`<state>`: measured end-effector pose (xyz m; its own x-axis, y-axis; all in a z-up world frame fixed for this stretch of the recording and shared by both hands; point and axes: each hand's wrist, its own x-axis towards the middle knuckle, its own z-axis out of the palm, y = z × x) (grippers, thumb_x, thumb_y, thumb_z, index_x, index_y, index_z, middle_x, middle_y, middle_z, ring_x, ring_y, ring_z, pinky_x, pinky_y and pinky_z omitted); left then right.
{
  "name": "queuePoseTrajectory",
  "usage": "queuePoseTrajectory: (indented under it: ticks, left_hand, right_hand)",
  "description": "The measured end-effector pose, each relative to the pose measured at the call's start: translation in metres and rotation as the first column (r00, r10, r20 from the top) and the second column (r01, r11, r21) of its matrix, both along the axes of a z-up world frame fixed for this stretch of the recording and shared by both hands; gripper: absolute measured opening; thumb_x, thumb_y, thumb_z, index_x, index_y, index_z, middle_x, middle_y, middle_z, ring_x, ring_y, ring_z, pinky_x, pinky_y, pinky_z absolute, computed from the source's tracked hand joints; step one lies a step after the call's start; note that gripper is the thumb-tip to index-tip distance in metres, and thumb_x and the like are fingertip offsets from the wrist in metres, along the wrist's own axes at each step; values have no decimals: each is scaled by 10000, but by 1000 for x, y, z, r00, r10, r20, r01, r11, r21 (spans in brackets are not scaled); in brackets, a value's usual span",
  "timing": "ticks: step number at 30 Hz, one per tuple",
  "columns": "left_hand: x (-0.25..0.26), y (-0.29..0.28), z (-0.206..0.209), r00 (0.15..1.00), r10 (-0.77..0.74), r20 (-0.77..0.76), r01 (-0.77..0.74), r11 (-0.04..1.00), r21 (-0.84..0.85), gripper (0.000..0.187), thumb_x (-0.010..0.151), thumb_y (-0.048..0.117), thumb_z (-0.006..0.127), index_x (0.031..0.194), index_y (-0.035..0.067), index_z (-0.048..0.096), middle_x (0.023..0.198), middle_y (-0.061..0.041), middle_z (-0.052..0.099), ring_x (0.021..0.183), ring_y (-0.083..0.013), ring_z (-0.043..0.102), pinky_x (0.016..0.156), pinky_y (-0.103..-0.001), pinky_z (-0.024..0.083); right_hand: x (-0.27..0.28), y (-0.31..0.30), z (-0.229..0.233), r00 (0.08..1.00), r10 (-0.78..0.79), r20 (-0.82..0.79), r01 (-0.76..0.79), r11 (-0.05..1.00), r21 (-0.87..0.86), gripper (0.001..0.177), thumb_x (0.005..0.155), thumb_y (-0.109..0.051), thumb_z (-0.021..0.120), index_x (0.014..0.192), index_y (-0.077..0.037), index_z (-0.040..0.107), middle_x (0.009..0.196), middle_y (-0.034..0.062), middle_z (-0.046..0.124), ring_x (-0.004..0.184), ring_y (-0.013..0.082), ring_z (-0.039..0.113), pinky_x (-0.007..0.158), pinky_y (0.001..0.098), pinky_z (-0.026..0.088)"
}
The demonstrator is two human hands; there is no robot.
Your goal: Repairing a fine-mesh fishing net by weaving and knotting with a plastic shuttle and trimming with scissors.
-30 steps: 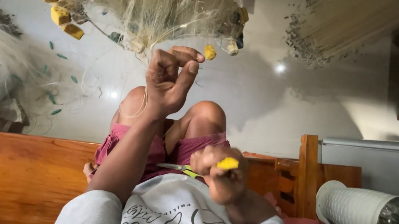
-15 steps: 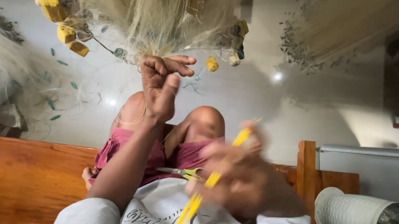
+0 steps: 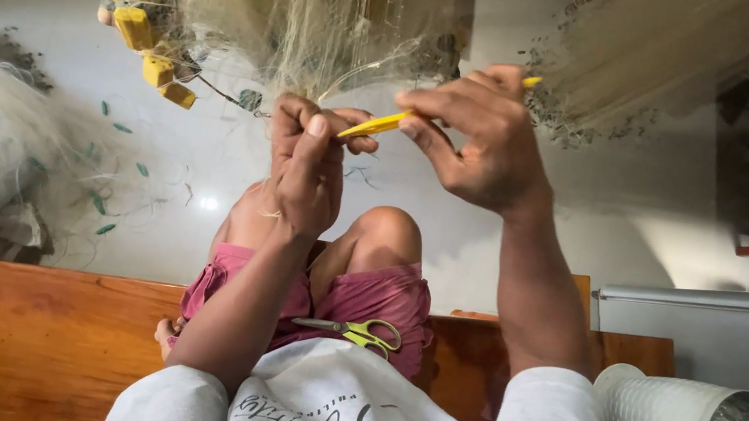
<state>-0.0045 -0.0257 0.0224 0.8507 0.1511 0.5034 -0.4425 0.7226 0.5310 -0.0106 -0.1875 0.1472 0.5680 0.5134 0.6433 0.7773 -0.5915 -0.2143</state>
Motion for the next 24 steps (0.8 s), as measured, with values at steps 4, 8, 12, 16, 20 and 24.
queuePoseTrajectory:
  ticks: [4,8,12,16,20,24]
  left_hand:
    - [6,-3,9,997,-68,37,69,998,-5,135,1052,204,409,975,107,356,746,-190,675,1010,-331,651,970,-422,460]
    - [5,-11,24,995,-76,60,73,996,46,139,1048,202,457,982,127,361,809,-117,645,894,-193,608,818,-274,452]
    - [19,-18,11,992,-71,102,64,996,69,240,1032,264,537,953,133,351,970,-151,664,927,-200,615,830,-286,462]
    - [24,-14,12,989,-91,113,62,970,236,204,1041,176,516,920,91,375,1034,-236,649,922,-287,690,806,-362,510]
    - [30,-13,2,984,-57,168,26,984,178,246,1030,192,525,899,109,335,877,-166,662,1059,-350,620,940,-398,455]
    - [32,-11,-2,978,-58,201,27,988,153,249,1034,179,517,899,115,318,825,-155,665,1054,-379,627,970,-446,449]
  right_hand:
    - [22,-6,-51,991,113,-66,-96,972,215,320,882,-202,800,1163,-72,723,932,66,702,831,248,683,829,357,498]
    - [12,23,-37,979,200,48,-203,902,381,352,866,-209,833,1174,-77,724,1102,95,477,872,201,545,799,324,522]
    - [13,31,-40,968,168,185,-226,905,360,178,916,-144,776,1090,-106,774,1087,109,373,993,265,447,861,348,519]
    - [-32,30,-50,940,221,259,-310,870,383,288,885,-456,714,980,-206,821,1145,142,418,1083,286,349,1041,397,348]
    - [-77,31,-46,918,254,306,-397,580,711,181,1022,-353,464,1167,-247,475,962,17,535,894,208,548,961,480,439]
    - [-114,22,-75,879,436,192,-373,378,847,398,1092,-400,224,1419,-281,418,911,18,535,774,189,573,838,451,489]
